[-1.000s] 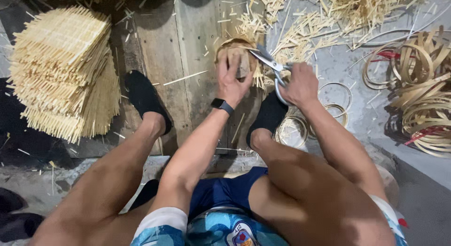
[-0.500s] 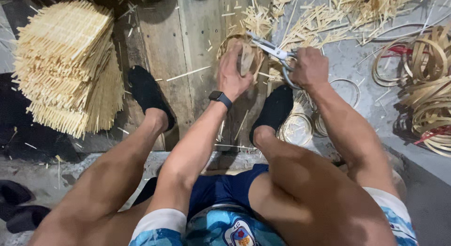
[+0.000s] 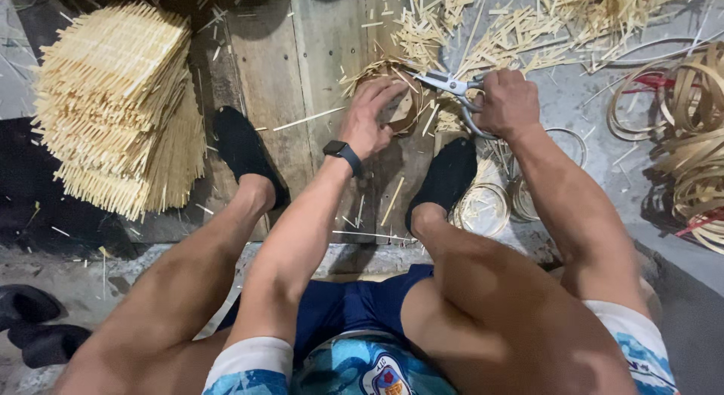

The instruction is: The person sits on the floor and repeatedly picks up rectangular bamboo mats, places a circular bamboo ring on top, and uses shears to trim the excess bamboo strips flush with the ring. The finished circles are stacked nearby.

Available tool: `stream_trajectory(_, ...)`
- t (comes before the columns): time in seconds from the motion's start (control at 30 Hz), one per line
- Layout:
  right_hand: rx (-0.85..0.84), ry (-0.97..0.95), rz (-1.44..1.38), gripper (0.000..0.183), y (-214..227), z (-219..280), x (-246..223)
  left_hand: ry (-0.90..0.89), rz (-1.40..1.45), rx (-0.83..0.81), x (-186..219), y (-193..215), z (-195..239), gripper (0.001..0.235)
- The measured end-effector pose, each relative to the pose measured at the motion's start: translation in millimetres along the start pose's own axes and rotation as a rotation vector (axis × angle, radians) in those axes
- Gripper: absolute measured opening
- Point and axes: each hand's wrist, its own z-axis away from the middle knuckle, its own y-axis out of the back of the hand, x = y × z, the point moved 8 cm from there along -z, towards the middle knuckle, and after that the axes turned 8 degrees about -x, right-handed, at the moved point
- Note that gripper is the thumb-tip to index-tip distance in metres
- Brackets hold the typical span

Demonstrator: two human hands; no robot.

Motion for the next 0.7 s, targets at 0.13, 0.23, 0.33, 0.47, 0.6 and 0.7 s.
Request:
stream_trajectory(0.13, 0.159, 0.050, 0.022, 0.048, 0.9, 4.0, -10.4, -0.026, 0.002, -0.065, 2.3, 0.5, -6.0, 0.083)
stream_trajectory(0.23, 0.035, 0.009, 0.004, 0.042, -10.8, 0.7, -2.8, 0.005, -0.158, -0.058, 9.0, 1.1, -5.8, 0.079)
stream_trajectory(0.33, 0.001, 0.001, 0.006, 0.036, -8.4, -0.3, 5.5, 0.178, -0.176, 0.183, 13.6, 7.5, 6.7, 0.065)
stream_trajectory(0.47, 0.026, 0.033, 0.102, 0.052, -2.4, -8.4, -1.6, 0.237, -0.081, 0.338, 14.6, -1.0, 13.5, 0.049)
stream_trajectory(0.6, 0.030, 0.023, 0.052, 0.049, -6.0, -9.0, -7.1, 0.119, -0.151, 0.253, 7.2, -6.0, 13.2, 0.052)
stream_trajectory(0.7, -0.038, 0.014, -0.019, 0.045, -7.9, -8.4, 4.4, 0.085, -0.104, 0.263, 2.0, -1.4, 12.5, 0.052)
